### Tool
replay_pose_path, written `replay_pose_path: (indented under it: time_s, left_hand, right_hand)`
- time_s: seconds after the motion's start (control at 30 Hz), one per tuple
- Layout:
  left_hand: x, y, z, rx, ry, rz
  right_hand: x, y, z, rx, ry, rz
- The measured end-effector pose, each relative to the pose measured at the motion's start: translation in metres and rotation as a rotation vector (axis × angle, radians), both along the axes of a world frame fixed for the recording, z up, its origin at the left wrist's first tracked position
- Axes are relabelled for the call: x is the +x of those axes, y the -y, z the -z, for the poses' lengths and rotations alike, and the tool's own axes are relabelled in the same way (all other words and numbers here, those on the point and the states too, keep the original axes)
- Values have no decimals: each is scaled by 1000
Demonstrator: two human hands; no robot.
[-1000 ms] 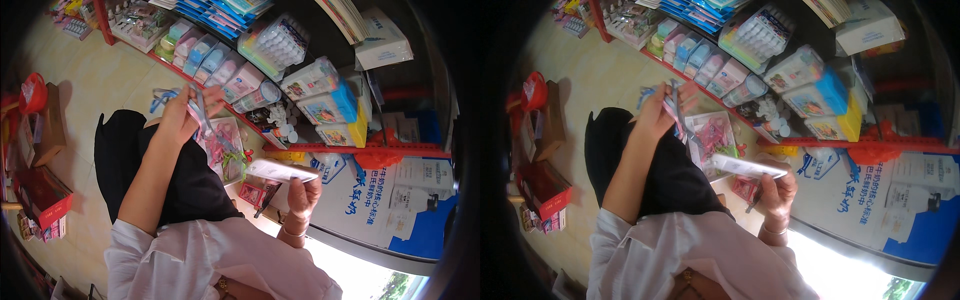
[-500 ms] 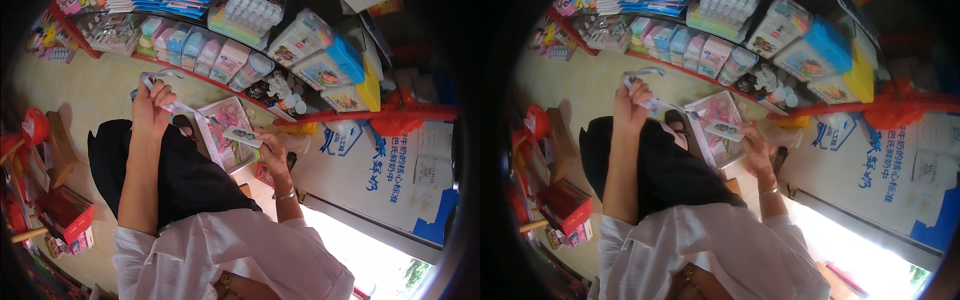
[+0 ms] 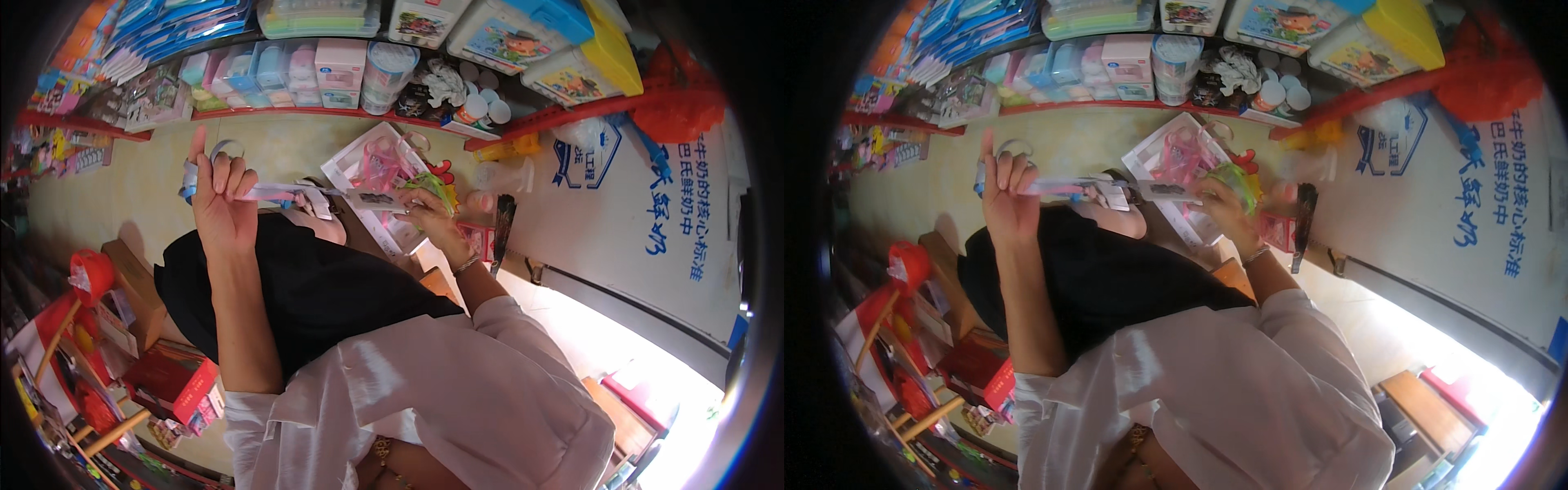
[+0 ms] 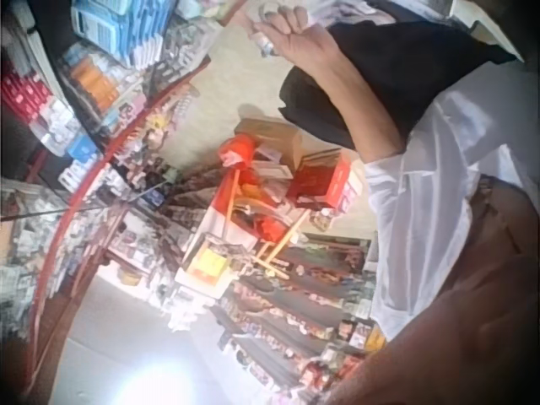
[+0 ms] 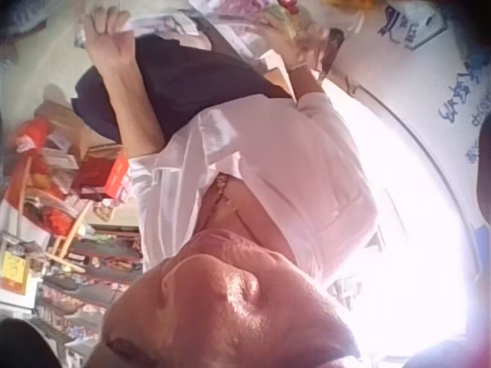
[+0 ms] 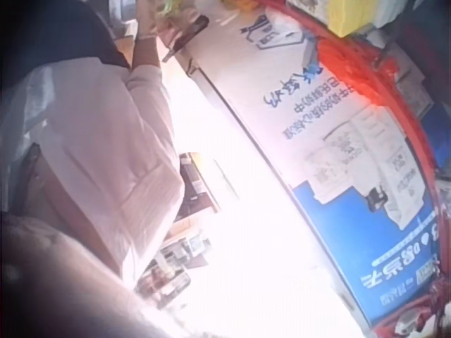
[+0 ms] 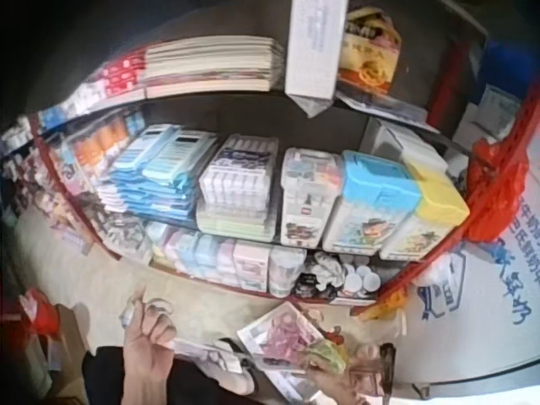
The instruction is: The person sits on the floor and assembles keychains by attaching small charms to colorful lanyards. They open a small plastic container, select charms, and clip them onto the lanyards one by one.
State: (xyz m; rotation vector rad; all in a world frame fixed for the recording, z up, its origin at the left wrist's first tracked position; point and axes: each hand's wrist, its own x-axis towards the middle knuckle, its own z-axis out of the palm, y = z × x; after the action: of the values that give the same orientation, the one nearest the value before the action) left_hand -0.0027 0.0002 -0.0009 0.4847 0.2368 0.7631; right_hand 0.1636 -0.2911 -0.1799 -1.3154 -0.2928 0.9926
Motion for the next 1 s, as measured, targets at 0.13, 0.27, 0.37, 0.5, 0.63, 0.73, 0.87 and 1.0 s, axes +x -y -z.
replay_pose_path:
  time_s: [0.13,0.27,0.37,0.5,0.63,0.73,0.87,1.0]
  left_hand:
    - [1,3,-3,-10,3,16]
    - [4,2,-3,45,-44,1]
    - [6,4,-6,53,-109,-48]
    - [10,6,-11,32,-173,-94]
    - [5,2,-3,74,-80,3]
    - [4,2,-3,85,-71,31]
    - [9,4,-3,98,-60,31]
    - [13,0,1,99,-37,29]
  right_hand:
    - [0,-16,-2,-305,85,-177]
    - [-4,-37,-8,-426,490,-299]
    - [-9,-65,-41,-326,532,-273]
    - [-14,-110,-92,-143,445,-287]
    - [-21,-145,-98,108,390,-344]
    - [-29,-169,-120,220,697,-352]
    - [-48,-194,-145,208,707,-540]
    - [-51,-202,-159,88,640,-611]
